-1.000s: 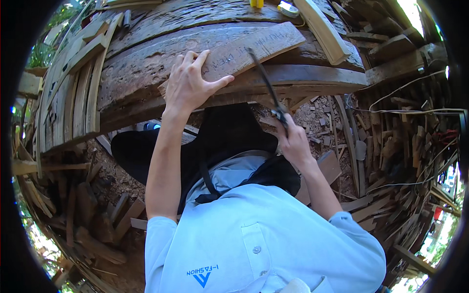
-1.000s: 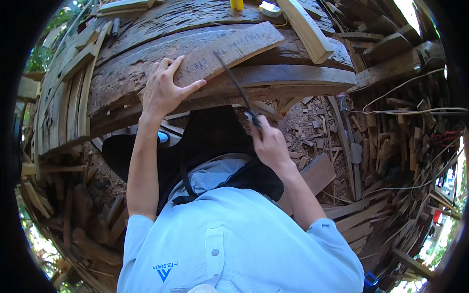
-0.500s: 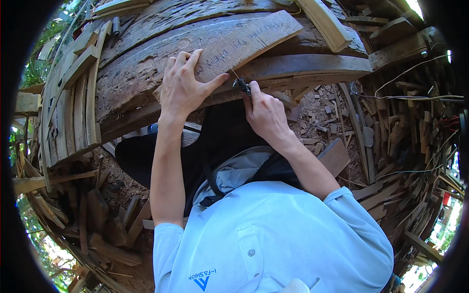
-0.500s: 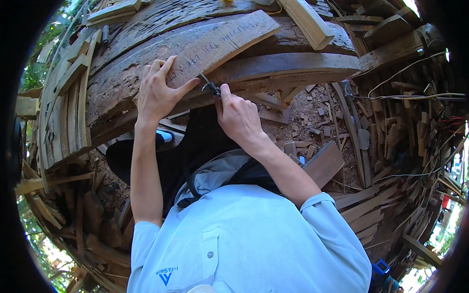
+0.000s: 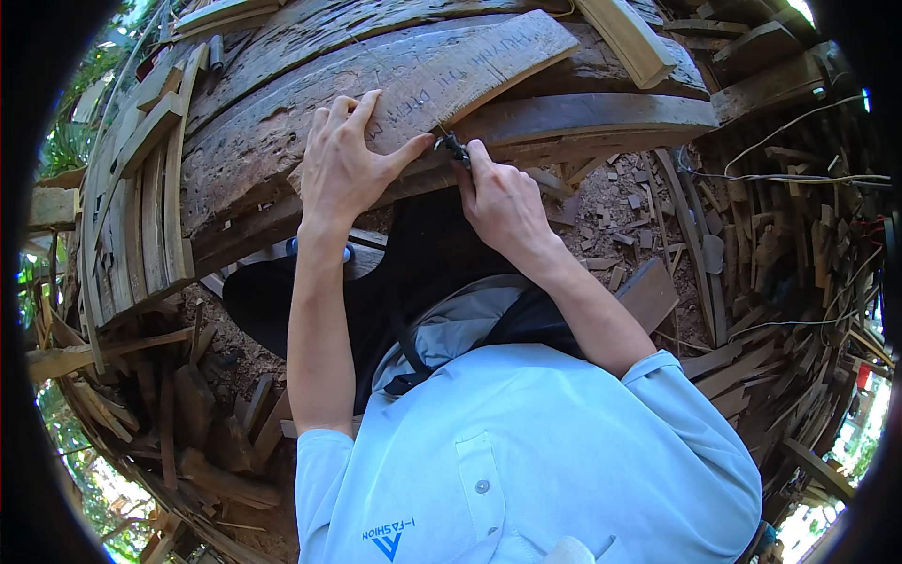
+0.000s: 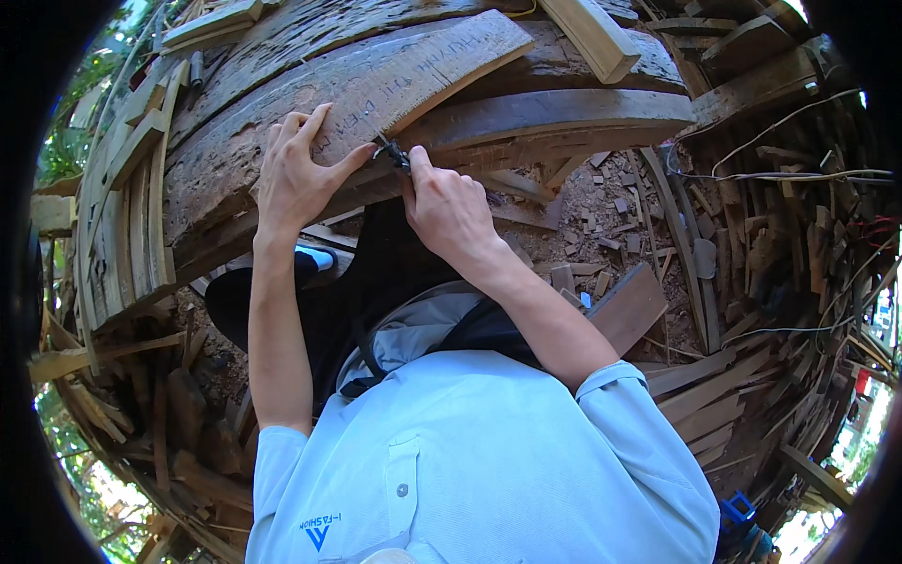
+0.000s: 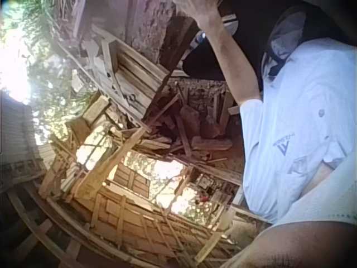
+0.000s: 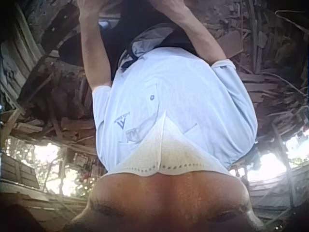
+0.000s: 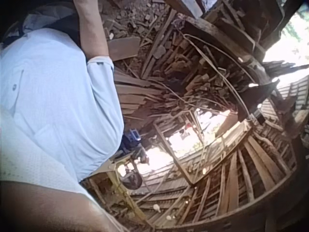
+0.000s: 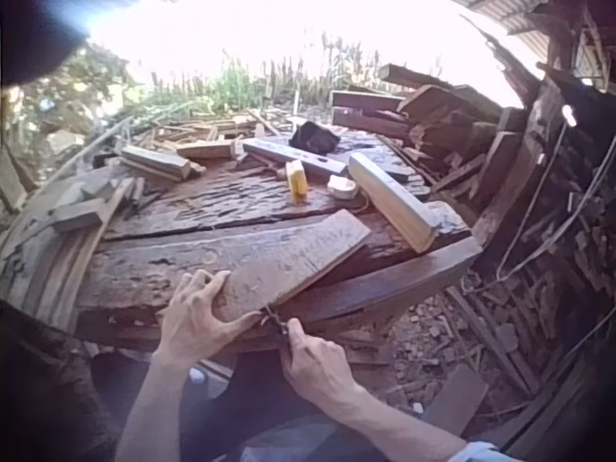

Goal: Sawing a piece of marked wood on a workbench with a hand saw.

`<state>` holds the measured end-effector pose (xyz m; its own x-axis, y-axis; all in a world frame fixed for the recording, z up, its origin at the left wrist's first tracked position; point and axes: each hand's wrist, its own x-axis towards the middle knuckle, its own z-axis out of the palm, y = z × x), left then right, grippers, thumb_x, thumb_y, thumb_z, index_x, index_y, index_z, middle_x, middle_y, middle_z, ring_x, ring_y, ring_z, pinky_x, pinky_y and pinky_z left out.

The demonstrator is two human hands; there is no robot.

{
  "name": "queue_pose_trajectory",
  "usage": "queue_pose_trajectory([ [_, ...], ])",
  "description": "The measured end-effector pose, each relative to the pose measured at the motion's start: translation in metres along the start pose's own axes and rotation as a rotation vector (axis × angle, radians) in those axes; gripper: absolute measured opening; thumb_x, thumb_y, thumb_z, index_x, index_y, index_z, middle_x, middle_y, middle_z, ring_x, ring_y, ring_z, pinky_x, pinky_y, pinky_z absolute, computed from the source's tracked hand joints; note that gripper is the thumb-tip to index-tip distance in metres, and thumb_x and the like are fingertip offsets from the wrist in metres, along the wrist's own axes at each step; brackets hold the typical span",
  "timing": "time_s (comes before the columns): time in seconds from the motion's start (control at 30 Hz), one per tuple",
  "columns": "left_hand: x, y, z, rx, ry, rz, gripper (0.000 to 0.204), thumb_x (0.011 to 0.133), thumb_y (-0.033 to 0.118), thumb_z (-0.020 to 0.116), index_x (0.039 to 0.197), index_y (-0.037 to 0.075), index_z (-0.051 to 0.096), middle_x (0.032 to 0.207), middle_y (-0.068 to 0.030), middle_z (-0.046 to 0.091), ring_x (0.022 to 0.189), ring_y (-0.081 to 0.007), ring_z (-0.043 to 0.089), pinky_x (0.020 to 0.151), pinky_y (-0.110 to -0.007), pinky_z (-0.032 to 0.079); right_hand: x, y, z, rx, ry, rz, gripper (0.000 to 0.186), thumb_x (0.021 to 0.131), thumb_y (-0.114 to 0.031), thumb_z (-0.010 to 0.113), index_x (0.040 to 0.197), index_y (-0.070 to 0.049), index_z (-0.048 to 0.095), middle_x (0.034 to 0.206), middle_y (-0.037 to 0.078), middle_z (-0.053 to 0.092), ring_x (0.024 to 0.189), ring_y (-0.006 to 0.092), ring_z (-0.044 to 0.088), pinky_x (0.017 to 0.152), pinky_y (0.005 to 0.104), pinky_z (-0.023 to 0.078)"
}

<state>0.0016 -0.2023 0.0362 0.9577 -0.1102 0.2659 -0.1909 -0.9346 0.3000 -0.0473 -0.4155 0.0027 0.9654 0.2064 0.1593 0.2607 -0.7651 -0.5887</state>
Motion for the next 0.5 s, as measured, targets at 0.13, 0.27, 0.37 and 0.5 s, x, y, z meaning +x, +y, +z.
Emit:
queue_pose_trajectory([
  [0.13, 0.0, -0.004, 0.001, 0.023, 0.009, 0.007, 0.103, 0.081, 0.083, 0.074, 0.144, 0.002, 0.067, 0.12, -0.0097, 0.066, 0.117, -0.0272, 0.06, 0.101, -0.042, 0.055, 0.001, -0.002, 0.003, -0.009, -0.028, 0.037, 0.024, 0.109, -0.022, 0.058, 0.113, 0.001, 0.057, 0.075, 0.029, 0.072, 0.073, 0.0496, 0.073, 0.065, 0.0599, 0.058],
  [0.27, 0.002, -0.006, 0.005, 0.019, 0.04, 0.073, 0.104, 0.082, 0.083, 0.074, 0.146, 0.001, 0.066, 0.125, -0.0149, 0.067, 0.12, -0.0311, 0.06, 0.101, -0.044, 0.055, -0.007, 0.004, 0.002, -0.026, -0.035, 0.071, 0.024, 0.109, -0.023, 0.058, 0.115, 0.001, 0.058, 0.076, 0.031, 0.071, 0.075, 0.0507, 0.073, 0.067, 0.0614, 0.059],
  [0.37, -0.003, 0.003, 0.012, 0.01, 0.056, 0.098, 0.104, 0.083, 0.083, 0.074, 0.147, 0.001, 0.064, 0.129, -0.0182, 0.067, 0.122, -0.0338, 0.06, 0.102, -0.045, 0.055, -0.015, 0.015, -0.005, 0.019, -0.029, 0.047, 0.024, 0.11, -0.023, 0.057, 0.114, 0.001, 0.057, 0.074, 0.032, 0.07, 0.073, 0.0518, 0.071, 0.063, 0.0616, 0.057],
  [0.5, -0.008, 0.008, 0.014, 0.032, 0.064, 0.068, 0.105, 0.083, 0.083, 0.074, 0.151, 0.004, 0.062, 0.125, -0.0148, 0.067, 0.122, -0.0307, 0.06, 0.103, -0.045, 0.057, -0.018, 0.021, 0.002, 0.083, -0.01, 0.022, 0.024, 0.11, -0.021, 0.058, 0.115, 0.003, 0.057, 0.073, 0.033, 0.068, 0.071, 0.053, 0.069, 0.061, 0.0622, 0.054],
])
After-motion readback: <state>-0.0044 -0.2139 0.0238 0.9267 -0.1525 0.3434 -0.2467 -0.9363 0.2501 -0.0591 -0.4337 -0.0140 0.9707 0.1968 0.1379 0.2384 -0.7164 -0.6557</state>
